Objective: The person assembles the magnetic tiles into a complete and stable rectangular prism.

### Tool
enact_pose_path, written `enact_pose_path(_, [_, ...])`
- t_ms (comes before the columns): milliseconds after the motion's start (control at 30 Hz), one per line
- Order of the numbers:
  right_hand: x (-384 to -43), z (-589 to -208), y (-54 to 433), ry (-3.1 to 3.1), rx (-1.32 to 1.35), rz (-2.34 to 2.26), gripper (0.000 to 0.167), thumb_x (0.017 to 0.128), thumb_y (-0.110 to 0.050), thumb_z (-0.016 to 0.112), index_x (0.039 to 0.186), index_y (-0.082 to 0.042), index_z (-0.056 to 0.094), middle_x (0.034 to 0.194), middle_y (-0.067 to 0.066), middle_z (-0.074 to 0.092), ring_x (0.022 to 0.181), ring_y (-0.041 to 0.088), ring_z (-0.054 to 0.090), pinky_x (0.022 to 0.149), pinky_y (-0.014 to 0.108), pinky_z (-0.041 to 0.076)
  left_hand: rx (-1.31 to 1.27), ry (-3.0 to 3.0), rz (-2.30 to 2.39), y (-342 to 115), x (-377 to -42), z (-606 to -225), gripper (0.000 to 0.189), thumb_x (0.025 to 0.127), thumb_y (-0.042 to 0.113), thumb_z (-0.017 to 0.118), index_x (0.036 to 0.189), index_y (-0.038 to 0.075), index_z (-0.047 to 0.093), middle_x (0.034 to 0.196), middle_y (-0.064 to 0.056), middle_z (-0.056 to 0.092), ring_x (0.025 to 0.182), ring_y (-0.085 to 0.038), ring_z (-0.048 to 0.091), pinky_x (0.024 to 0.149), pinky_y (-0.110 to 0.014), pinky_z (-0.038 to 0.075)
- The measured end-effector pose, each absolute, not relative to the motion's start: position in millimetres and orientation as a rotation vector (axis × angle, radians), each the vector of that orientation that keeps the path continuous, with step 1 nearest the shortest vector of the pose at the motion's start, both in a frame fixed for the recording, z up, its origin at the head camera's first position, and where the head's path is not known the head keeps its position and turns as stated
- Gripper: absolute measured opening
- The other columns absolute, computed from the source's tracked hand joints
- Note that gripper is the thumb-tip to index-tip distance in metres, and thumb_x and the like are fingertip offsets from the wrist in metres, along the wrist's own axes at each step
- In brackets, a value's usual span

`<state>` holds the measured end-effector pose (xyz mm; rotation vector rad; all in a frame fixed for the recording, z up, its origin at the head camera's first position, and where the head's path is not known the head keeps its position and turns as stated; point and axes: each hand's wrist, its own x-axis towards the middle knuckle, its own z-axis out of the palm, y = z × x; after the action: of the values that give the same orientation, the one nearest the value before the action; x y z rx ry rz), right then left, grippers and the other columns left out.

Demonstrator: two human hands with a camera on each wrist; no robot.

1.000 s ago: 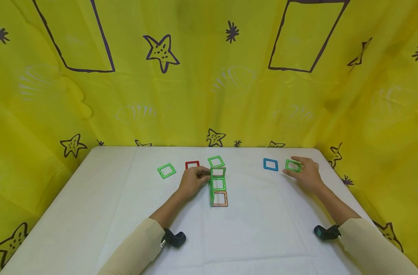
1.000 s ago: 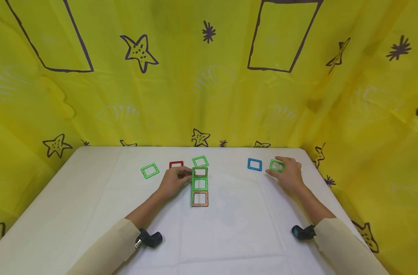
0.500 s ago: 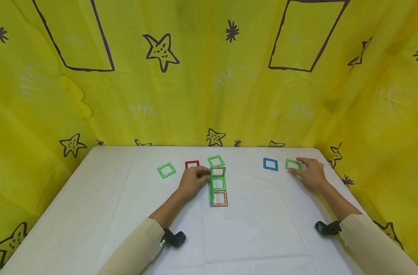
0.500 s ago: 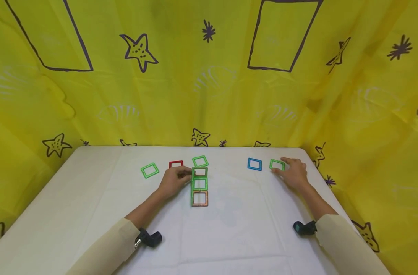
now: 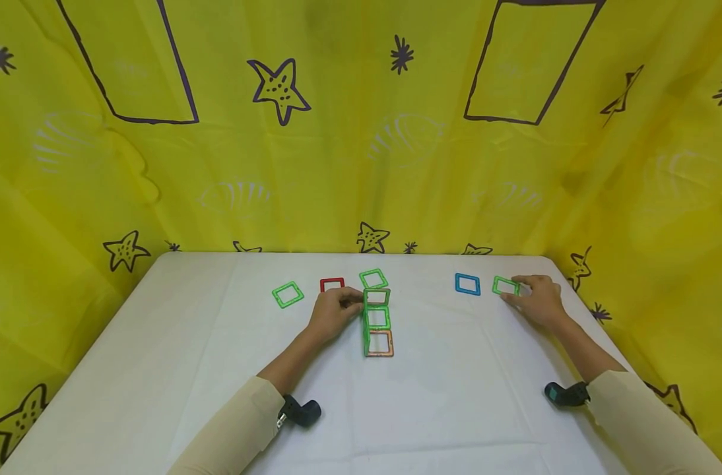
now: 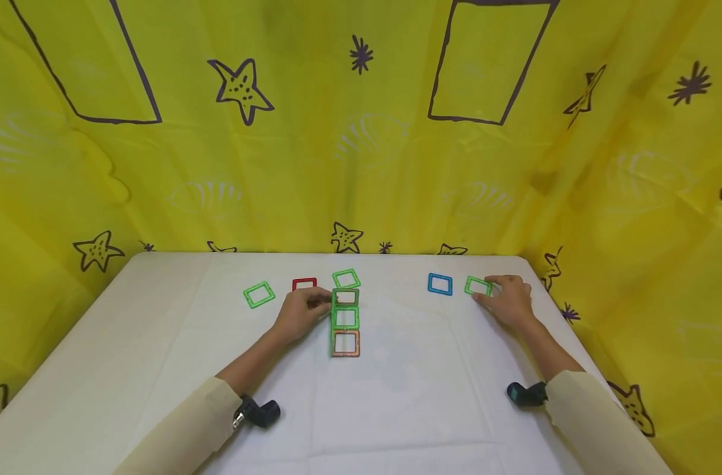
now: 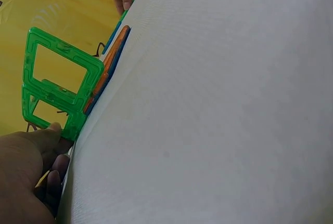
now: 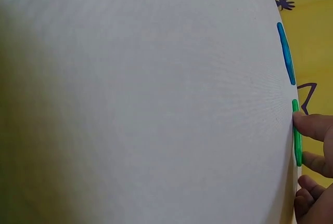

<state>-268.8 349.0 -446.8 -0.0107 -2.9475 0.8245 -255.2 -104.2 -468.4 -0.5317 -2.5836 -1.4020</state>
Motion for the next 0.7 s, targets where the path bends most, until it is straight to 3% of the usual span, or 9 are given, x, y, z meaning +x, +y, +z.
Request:
enact_pose_path(333, [-266.5,-449.7,346.2,-2.862,-0.057,0.967,0.062,0.097,-0.019,0.077,0.142,0.013,0.049,0.136,0.037,0.048,0.119,0.053,0.039,0.095,0.063,0.037,-0.544,-2.590,-1.393,-105.2,-254.2,-468.2,0.016,0.093,0.004,0.080,0.109,0.003,0.079,0.099,-0.005,0.079,0.089,-0.019,0.070,0.082,-0.034,0.056])
enact_pose_path(533, [-263.8,-450.3,342.6,-2.799,-0.064,1.019,0.062,0.094,-0.012,0.080,0.142,0.012,0.048,0.118,0.030,0.056,0.101,0.040,0.053,0.082,0.042,0.049,-0.558,-2.577,-1.389,-105.5,-254.6,-469.0,0.016,0.092,0.005,0.080,0.108,0.003,0.079,0.098,-0.006,0.079,0.088,-0.019,0.070,0.081,-0.034,0.055])
enact_pose_path(700, [-261.0,-446.7,337.8,-2.773,-0.043,0.991,0.060,0.093,-0.010,0.080,0.141,0.013,0.052,0.108,0.028,0.063,0.091,0.033,0.057,0.067,0.026,0.047,-0.555,-2.577,-1.386,-105.8,-253.8,-468.3,0.017,0.092,0.004,0.080,0.109,0.003,0.079,0.098,-0.005,0.078,0.088,-0.018,0.069,0.081,-0.034,0.055])
